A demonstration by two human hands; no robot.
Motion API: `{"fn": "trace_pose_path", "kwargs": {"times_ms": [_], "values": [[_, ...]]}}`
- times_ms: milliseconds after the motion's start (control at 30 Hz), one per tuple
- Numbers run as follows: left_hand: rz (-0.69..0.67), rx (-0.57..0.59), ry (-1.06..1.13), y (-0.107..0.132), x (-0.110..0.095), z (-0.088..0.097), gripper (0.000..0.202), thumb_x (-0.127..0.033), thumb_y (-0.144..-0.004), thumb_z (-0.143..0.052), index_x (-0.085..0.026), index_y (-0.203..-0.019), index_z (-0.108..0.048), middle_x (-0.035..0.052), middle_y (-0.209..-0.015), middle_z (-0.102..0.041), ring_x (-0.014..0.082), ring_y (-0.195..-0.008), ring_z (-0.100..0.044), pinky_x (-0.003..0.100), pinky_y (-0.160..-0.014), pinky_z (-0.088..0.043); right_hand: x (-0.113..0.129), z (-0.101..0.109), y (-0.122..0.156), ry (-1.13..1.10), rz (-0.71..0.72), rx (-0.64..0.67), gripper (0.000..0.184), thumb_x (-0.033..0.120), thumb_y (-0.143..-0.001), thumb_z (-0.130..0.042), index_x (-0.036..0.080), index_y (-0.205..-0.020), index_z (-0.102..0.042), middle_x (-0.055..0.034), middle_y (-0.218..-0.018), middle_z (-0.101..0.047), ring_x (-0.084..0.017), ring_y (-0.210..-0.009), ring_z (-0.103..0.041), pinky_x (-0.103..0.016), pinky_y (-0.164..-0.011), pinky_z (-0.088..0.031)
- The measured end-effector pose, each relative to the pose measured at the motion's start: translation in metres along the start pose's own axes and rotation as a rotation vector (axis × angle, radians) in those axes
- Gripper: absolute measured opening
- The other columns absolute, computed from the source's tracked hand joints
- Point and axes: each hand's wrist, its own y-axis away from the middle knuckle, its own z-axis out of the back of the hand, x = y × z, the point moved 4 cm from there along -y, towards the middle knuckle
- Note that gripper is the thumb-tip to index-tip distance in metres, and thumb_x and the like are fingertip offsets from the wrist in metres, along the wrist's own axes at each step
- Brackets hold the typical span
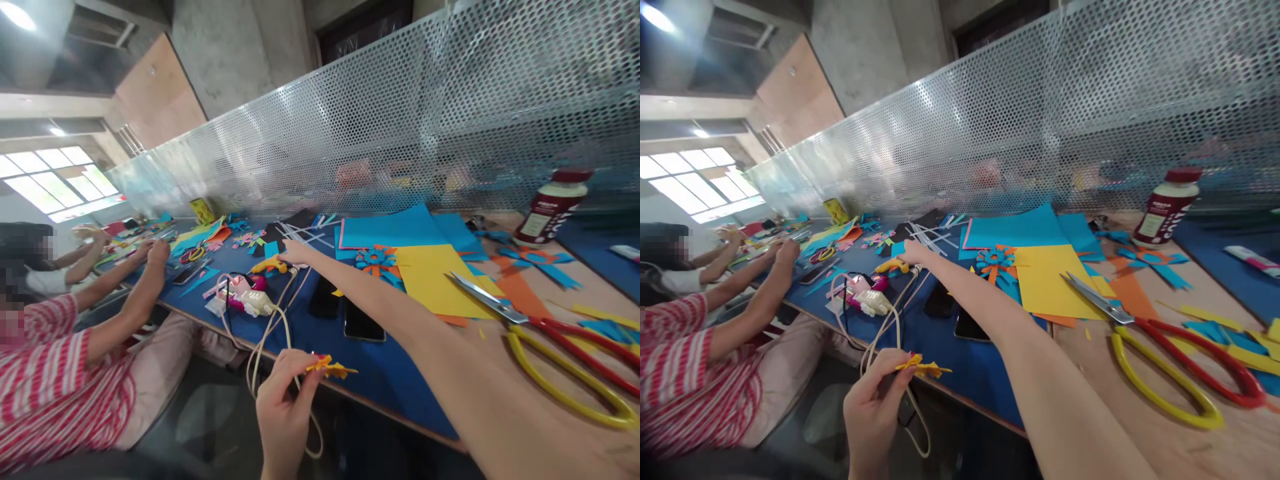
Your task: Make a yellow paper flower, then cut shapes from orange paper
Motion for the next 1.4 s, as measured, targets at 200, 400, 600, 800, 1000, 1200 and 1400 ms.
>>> {"fn": "trace_pose_path", "kwargs": {"times_ms": [200,400,600,800,1000,1200,1400], "values": [[0.078,-0.003,0.030,0.001,0.011,-0.004,0.013,-0.009,-0.079,-0.065,-0.020,-0.085,-0.069,0.0013,-0.082,-0.069,0.0141,-0.079,-0.063,0.021,-0.070,-0.050,-0.016,0.028,0.048,0.286,0.094,0.087,0.022,0.014,-0.087,-0.055,0.009,-0.105,-0.067,-0.0163,-0.114,-0.064,-0.027,-0.106,-0.055,-0.033,-0.086,-0.040],[0.122,0.040,0.106,0.002,0.015,-0.019,0.012,-0.011,-0.081,-0.063,-0.021,-0.086,-0.068,0.0008,-0.083,-0.068,0.0132,-0.081,-0.062,0.020,-0.072,-0.050,-0.039,0.046,0.122,0.596,0.213,0.330,0.035,0.038,-0.066,-0.079,0.014,-0.090,-0.072,-0.0123,-0.095,-0.067,-0.028,-0.094,-0.054,-0.028,-0.066,-0.035],[0.130,0.058,0.134,0.002,0.010,-0.029,0.008,-0.014,-0.081,-0.064,-0.020,-0.084,-0.069,0.0018,-0.082,-0.068,0.0135,-0.079,-0.063,0.020,-0.070,-0.050,-0.052,0.040,0.141,0.650,0.281,0.333,0.015,0.029,-0.073,-0.073,0.018,-0.084,-0.071,-0.0063,-0.091,-0.067,-0.024,-0.096,-0.051,-0.027,-0.066,-0.030],[0.243,0.038,0.161,0.004,0.017,-0.030,0.005,-0.021,-0.079,-0.067,-0.017,-0.079,-0.071,0.0031,-0.080,-0.069,0.0143,-0.076,-0.063,0.020,-0.068,-0.050,-0.044,0.049,0.167,0.502,0.268,0.249,0.015,0.021,-0.077,-0.067,0.019,-0.091,-0.062,-0.0021,-0.084,-0.066,-0.014,-0.072,-0.056,-0.022,-0.054,-0.029],[0.591,0.046,0.504,-0.002,0.041,-0.042,0.016,-0.027,-0.074,-0.074,-0.015,-0.083,-0.072,0.0063,-0.090,-0.071,0.0151,-0.081,-0.065,0.022,-0.073,-0.051,-0.035,0.066,0.223,0.308,0.292,0.121,0.007,0.025,-0.081,-0.062,0.021,-0.083,-0.057,0.0042,-0.070,-0.059,-0.010,-0.060,-0.052,-0.020,-0.050,-0.029],[0.979,0.287,1.122,0.002,0.043,-0.076,0.013,-0.024,-0.070,-0.077,-0.016,-0.076,-0.067,0.0069,-0.104,-0.068,0.0162,-0.077,-0.067,0.023,-0.062,-0.051,-0.007,0.068,0.290,0.333,0.470,0.073,0.004,0.016,-0.083,-0.055,0.019,-0.085,-0.057,0.0019,-0.077,-0.061,-0.010,-0.067,-0.055,-0.021,-0.057,-0.035],[0.959,0.435,1.183,0.005,0.031,-0.096,0.016,-0.020,-0.067,-0.080,-0.012,-0.074,-0.069,0.0034,-0.074,-0.066,0.0094,-0.065,-0.062,0.019,-0.061,-0.048,0.009,0.064,0.323,0.664,0.705,0.116,0.024,0.019,-0.096,-0.037,0.019,-0.086,-0.059,-0.0028,-0.082,-0.064,-0.015,-0.074,-0.053,-0.027,-0.054,-0.031]]}}
